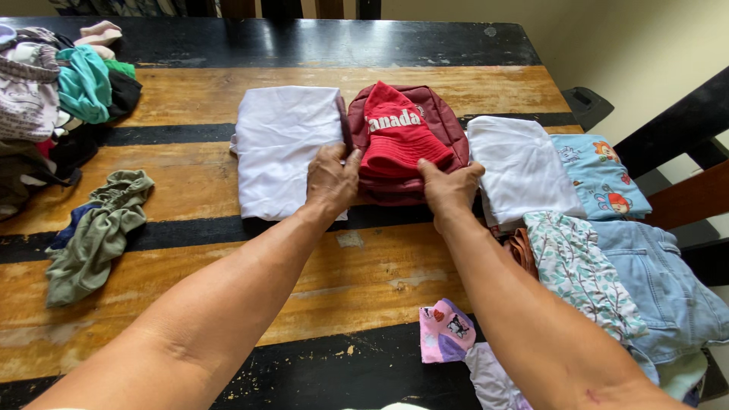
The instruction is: The person folds a white collared shirt by hand on a wooden table and then packs clothing items into a maroon backpack.
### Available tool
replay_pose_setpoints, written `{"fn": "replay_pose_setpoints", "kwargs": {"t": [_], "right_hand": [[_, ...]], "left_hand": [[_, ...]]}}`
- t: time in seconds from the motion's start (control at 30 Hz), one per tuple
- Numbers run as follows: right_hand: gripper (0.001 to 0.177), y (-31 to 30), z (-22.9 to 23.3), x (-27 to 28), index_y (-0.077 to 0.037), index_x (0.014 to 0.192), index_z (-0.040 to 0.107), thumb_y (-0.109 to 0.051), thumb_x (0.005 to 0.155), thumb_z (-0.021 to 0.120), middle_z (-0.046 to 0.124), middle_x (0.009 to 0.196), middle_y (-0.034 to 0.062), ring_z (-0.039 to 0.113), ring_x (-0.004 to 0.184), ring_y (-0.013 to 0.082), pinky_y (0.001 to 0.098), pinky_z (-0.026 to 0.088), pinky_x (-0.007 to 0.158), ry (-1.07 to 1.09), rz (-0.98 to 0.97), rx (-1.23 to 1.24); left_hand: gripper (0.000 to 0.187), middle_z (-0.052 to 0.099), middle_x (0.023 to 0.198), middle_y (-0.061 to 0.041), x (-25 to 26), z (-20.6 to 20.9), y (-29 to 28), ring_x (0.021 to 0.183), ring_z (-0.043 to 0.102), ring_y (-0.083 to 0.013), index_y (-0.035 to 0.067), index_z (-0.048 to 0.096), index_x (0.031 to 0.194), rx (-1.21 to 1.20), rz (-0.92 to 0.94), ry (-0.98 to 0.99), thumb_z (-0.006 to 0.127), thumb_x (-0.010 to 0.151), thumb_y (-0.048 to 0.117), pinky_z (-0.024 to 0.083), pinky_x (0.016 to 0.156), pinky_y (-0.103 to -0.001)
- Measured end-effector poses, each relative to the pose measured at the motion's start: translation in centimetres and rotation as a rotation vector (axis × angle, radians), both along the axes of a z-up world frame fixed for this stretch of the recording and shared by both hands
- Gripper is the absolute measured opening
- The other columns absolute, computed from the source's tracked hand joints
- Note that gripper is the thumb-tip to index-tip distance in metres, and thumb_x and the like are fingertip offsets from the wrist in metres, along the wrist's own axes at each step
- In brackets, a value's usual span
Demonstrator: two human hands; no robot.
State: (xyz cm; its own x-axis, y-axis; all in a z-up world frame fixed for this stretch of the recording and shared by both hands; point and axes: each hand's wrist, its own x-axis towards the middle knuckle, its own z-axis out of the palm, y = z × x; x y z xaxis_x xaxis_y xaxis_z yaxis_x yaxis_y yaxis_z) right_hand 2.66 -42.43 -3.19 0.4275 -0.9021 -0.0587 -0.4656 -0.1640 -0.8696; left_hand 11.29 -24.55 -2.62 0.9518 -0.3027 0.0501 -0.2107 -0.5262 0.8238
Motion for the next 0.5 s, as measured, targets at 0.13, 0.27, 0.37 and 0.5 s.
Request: {"fn": "replay_pose_setpoints", "kwargs": {"t": [0.13,0.27,0.37,0.5], "right_hand": [[0.107,2.3,1.0,-1.7,-0.001,0.149,0.03,-0.032,0.068,0.093,0.031,0.149,0.0289,0.029,0.141,0.0446,0.0549,0.023,0.118,0.061,0.286,-0.715],[0.096,4.2,2.3,-0.8,-0.016,0.138,0.047,-0.044,0.061,0.097,0.029,0.151,0.0228,0.023,0.144,0.0467,0.0609,0.019,0.116,0.108,0.656,-1.062],[0.091,4.7,2.2,0.2,-0.015,0.135,0.051,-0.041,0.06,0.095,0.036,0.148,0.0202,0.029,0.14,0.0458,0.0598,0.025,0.112,0.109,0.752,-1.014],[0.066,4.1,1.1,0.7,-0.014,0.133,0.056,-0.038,0.078,0.084,0.057,0.137,0.0137,0.047,0.132,0.0365,0.0532,0.038,0.108,0.019,0.81,-0.853]], "left_hand": [[0.032,0.076,0.091,-0.015,1.0,-1.6,-0.1,0.085,0.073,-0.032,0.007,0.076,0.101,-0.162,0.095,-0.06,0.062,0.1,0.035,0.054,0.08,-0.044],[0.025,0.076,0.091,-0.011,0.7,-1.8,0.2,0.084,0.074,-0.0268,0.01,0.07,0.112,-0.278,0.123,-0.085,0.066,0.097,0.029,0.056,0.076,-0.042],[0.027,0.077,0.088,-0.008,0.6,-1.2,0.7,0.081,0.075,-0.0238,0.011,0.066,0.117,-0.252,0.148,-0.017,0.068,0.096,0.026,0.056,0.076,-0.041],[0.034,0.077,0.088,-0.007,0.8,-1.1,1.5,0.08,0.075,-0.0206,0.014,0.061,0.129,-0.265,0.139,-0.051,0.067,0.096,0.023,0.057,0.074,-0.039]]}}
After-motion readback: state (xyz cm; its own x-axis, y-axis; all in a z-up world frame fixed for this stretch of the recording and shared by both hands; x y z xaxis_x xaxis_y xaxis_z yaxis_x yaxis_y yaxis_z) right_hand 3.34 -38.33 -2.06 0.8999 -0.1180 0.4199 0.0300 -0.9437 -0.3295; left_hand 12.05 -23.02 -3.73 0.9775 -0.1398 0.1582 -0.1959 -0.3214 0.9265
